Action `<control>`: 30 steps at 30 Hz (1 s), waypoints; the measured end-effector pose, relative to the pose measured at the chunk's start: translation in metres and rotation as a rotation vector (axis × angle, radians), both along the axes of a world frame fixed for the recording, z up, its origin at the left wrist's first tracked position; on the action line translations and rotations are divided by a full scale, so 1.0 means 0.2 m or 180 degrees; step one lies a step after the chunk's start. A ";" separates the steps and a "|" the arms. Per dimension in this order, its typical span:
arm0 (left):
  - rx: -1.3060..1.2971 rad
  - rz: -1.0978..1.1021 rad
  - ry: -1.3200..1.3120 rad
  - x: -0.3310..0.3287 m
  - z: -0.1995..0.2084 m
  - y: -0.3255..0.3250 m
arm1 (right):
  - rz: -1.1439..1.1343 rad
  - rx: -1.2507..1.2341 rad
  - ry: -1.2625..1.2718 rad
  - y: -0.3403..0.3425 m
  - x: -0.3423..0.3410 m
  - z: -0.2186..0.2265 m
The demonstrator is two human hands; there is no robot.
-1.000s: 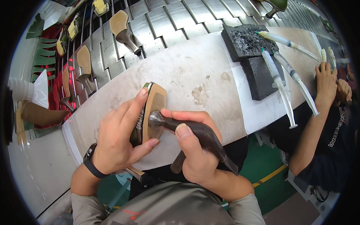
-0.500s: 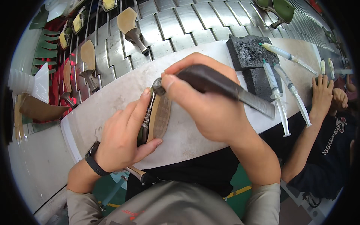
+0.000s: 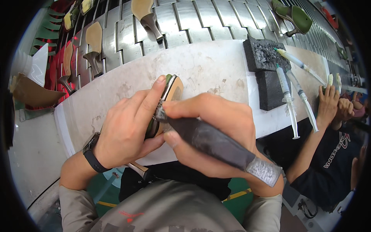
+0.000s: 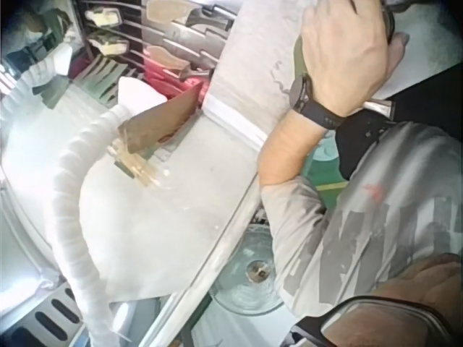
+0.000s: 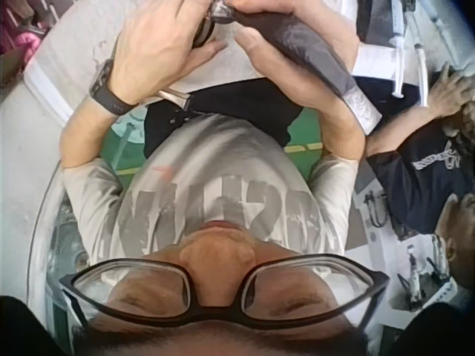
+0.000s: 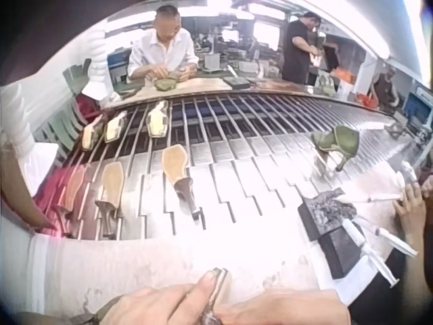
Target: The person assembles high-heeled shoes on a conveyor line by pressing soles onto lasted shoes by hand, hammering the edges with a hammer, and applying adhesive along the seams using a syringe.
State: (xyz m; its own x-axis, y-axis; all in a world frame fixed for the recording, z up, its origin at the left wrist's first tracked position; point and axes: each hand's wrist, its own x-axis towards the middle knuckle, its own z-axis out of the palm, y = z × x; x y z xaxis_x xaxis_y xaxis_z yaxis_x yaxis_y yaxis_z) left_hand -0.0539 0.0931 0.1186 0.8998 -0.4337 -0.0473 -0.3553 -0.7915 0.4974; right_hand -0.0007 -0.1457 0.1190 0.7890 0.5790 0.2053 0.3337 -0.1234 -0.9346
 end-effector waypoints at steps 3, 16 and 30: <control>-0.0138 -0.0024 -0.0073 0.00 -0.03 0.01 | 0.0191 -0.0226 -0.0474 0.03 -0.03 0.05; -0.0594 -0.0072 -0.0402 -0.04 -0.06 0.09 | -0.0518 -0.0487 -0.1669 0.25 -0.47 -0.06; -0.1226 0.0336 -0.0129 -0.12 -0.15 0.29 | -0.0371 -0.0914 -0.1654 0.34 -0.51 -0.03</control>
State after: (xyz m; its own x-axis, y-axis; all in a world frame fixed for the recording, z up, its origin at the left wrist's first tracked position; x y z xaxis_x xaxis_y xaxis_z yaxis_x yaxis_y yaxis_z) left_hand -0.0774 0.1514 0.0888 0.9382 -0.3177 0.1371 -0.3073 -0.5831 0.7520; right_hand -0.1022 -0.0785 0.1140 0.6889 0.5840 0.4293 0.7068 -0.4099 -0.5766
